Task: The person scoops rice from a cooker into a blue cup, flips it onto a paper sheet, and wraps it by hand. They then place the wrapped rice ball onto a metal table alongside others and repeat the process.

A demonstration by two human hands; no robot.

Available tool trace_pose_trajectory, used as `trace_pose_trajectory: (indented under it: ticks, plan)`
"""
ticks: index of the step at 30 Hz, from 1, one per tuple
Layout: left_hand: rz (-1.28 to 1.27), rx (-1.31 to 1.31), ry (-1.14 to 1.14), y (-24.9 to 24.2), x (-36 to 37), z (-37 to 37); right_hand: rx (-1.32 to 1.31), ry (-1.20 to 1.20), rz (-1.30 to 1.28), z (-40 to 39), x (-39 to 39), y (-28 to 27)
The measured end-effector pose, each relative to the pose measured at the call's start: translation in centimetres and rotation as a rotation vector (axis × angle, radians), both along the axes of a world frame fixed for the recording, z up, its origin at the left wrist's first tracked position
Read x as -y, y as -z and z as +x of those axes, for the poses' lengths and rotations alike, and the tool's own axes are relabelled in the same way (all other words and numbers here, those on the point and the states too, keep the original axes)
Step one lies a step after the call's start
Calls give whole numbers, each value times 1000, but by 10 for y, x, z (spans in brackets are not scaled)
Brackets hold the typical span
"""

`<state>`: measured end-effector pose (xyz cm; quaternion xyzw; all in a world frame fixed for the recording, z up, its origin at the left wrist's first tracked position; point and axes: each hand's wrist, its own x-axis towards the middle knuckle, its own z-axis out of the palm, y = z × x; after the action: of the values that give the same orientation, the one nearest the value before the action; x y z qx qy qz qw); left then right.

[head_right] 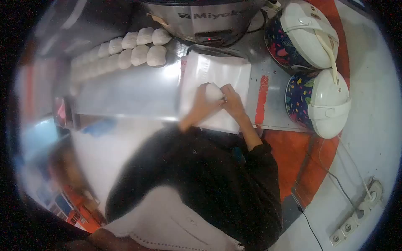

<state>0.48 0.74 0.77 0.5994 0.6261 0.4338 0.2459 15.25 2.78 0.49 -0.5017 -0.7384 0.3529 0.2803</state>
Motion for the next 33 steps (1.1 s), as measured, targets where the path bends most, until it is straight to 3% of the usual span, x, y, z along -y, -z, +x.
trace_pose_trajectory:
  ticks: [1, 2, 3, 4, 5, 6, 7, 9, 10, 11, 12, 13, 16, 17, 19, 21, 22, 23, 25, 27, 29, 31, 32, 33]
  plan:
    - [9, -2, -13, -5, -6, -8, -82, 27, 17, -6, 0, -7]
    - [-197, 296, 43, -8, -14, -20, -86, 5, 27, -14, -1, -19]
    - [-393, 595, 92, -12, -20, -33, -339, 190, -73, -25, 0, -32]
    - [-370, 592, 48, -25, -23, -44, -590, 359, -191, -38, 0, -45]
    - [-396, 683, 96, -43, -26, -53, -524, 360, -142, -45, -2, -53]
    - [-414, 771, 140, -61, -28, -64, -540, 448, -307, -56, -2, -50]
    - [-380, 763, 78, -78, -27, -76, -550, 378, -319, -71, -4, -58]
    - [-213, 505, 259, -102, -23, -99, -1514, 150, -679, -101, -8, -78]
    - [-198, 499, 212, -105, -22, -112, -1495, 36, -701, -111, -10, -67]
    - [33, 297, 228, -107, -21, -126, -1490, 0, -726, -126, -9, -67]
    - [256, 87, 250, -109, -21, -139, -1353, 109, -906, -140, -7, -67]
    - [267, 75, 228, -105, -19, -153, -1204, 216, -1063, -154, -8, -68]
    - [-49, 440, 162, -103, -3, -191, -935, 2, -1120, -197, -21, -59]
    - [-43, 441, 150, -107, 3, -209, -777, -79, -1133, -215, -27, -61]
    - [-179, 497, 6, -114, 14, -245, -758, -159, -1175, -256, -44, -47]
    - [-161, 518, -20, -107, 18, -290, -489, -345, -221, -297, -56, 0]
    - [-211, 460, -107, -121, 19, -313, -326, -332, -213, -318, -59, -29]
    - [-261, 401, -194, -129, 20, -337, -327, -344, -204, -337, -59, -53]
    - [-168, 339, -602, -88, 11, -395, -485, -168, -331, -361, -56, -85]
    - [-114, 271, -700, -69, 3, -489, -622, -96, -293, -352, -65, -103]
    - [-136, -53, -844, -54, -4, -562, -614, -66, -173, -333, -73, -127]
    - [-375, -141, -697, -45, -13, -612, -551, -54, -109, -310, -79, -144]
    - [-374, -140, -674, -34, -13, -621, -493, -36, -197, -300, -78, -156]
    - [-308, -428, -736, -21, -15, -624, -440, -10, -279, -292, -81, -166]
